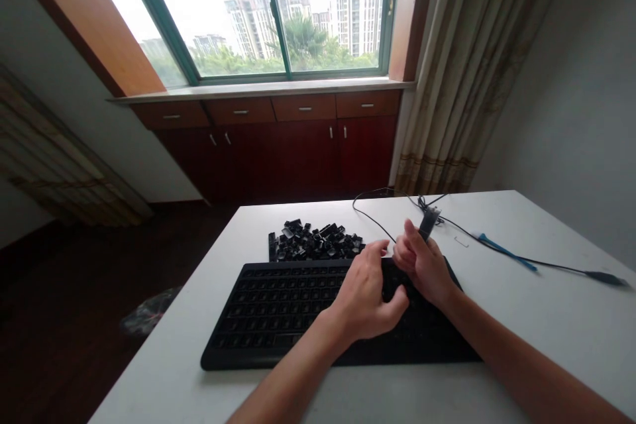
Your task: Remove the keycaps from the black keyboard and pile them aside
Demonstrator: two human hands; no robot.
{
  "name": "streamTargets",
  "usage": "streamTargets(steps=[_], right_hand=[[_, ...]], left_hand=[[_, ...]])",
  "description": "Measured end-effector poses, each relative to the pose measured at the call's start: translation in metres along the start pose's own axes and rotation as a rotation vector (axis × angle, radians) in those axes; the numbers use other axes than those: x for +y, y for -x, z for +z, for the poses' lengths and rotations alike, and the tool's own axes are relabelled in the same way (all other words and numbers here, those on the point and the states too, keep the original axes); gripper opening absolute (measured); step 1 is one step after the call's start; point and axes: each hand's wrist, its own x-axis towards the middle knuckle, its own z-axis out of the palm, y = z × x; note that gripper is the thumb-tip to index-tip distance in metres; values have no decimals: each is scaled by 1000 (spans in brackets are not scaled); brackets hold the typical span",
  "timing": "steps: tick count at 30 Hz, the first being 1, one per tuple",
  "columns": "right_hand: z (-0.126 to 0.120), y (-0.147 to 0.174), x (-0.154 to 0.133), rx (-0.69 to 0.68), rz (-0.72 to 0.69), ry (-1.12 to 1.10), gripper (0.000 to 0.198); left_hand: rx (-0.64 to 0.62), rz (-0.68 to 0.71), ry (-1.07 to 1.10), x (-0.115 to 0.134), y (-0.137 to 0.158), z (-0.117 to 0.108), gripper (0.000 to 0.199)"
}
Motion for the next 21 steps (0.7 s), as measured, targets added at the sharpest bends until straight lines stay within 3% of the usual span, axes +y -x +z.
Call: streamTargets(steps=[4, 9, 12, 15, 21], right_hand=[[-7, -1, -5, -21, 33, 38, 62], [-12, -7, -14, -21, 121, 298, 58], [-5, -2, -12, -49, 51, 339, 66], [1, 7, -4, -116, -49, 364, 62], [-4, 15, 4, 56, -182, 372, 60]], left_hand=[[-52, -27, 26, 7, 0, 3, 63], [-30, -22, 60, 8, 0, 3, 51], [9, -41, 77, 12, -3, 4, 42], [38, -59, 117, 17, -6, 11, 43], [89, -96, 179, 18, -10, 37, 59]])
